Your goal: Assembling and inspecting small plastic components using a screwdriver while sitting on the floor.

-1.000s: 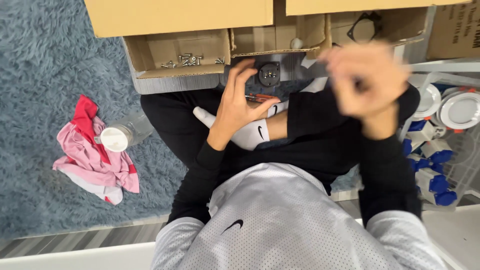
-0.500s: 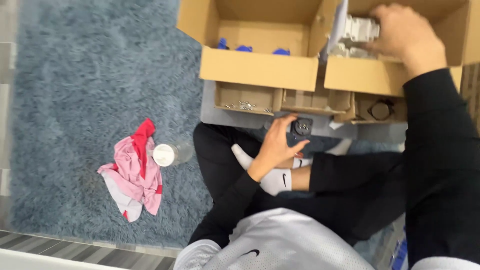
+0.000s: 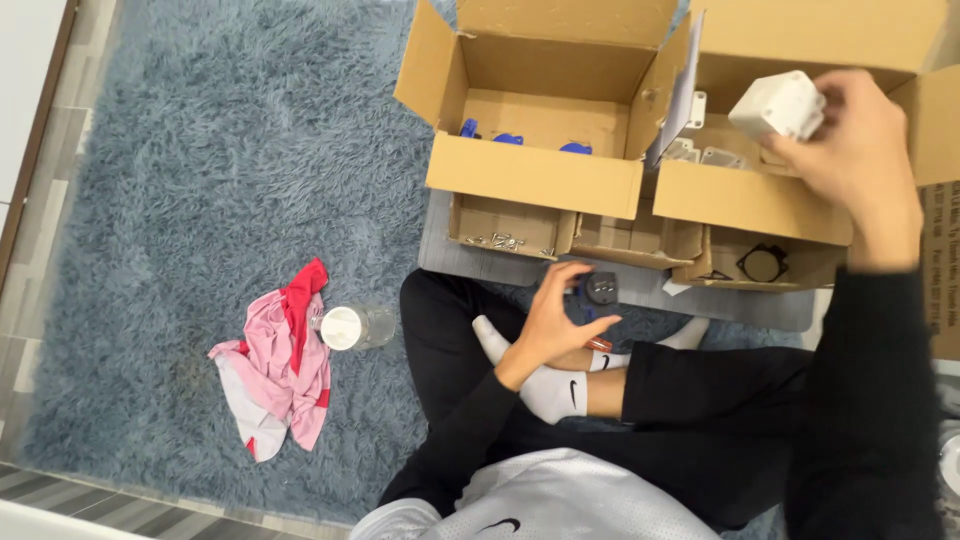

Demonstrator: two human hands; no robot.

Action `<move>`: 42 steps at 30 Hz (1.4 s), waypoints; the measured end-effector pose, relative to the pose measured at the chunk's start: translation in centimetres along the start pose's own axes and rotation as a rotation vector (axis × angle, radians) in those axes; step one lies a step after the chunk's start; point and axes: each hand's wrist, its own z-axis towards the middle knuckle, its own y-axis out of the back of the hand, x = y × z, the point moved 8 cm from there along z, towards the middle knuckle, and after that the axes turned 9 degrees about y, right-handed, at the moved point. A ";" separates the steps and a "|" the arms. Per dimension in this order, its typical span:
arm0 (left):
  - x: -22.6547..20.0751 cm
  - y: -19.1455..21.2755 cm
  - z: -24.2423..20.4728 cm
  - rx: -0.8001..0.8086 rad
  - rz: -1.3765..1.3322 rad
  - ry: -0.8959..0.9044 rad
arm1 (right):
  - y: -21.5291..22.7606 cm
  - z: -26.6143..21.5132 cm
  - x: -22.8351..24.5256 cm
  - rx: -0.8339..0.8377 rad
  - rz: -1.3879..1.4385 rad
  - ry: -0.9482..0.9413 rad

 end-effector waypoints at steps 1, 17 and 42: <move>0.0 0.3 -0.2 -0.019 -0.031 -0.008 | 1.2 -1.9 1.3 -0.129 0.155 0.064; -6.7 2.7 -2.8 -0.042 -0.101 -0.284 | -24.9 -22.9 6.1 -0.291 1.597 -0.365; -6.8 2.1 -3.4 0.039 0.069 -0.350 | -24.4 -23.0 7.1 -0.175 1.534 -0.339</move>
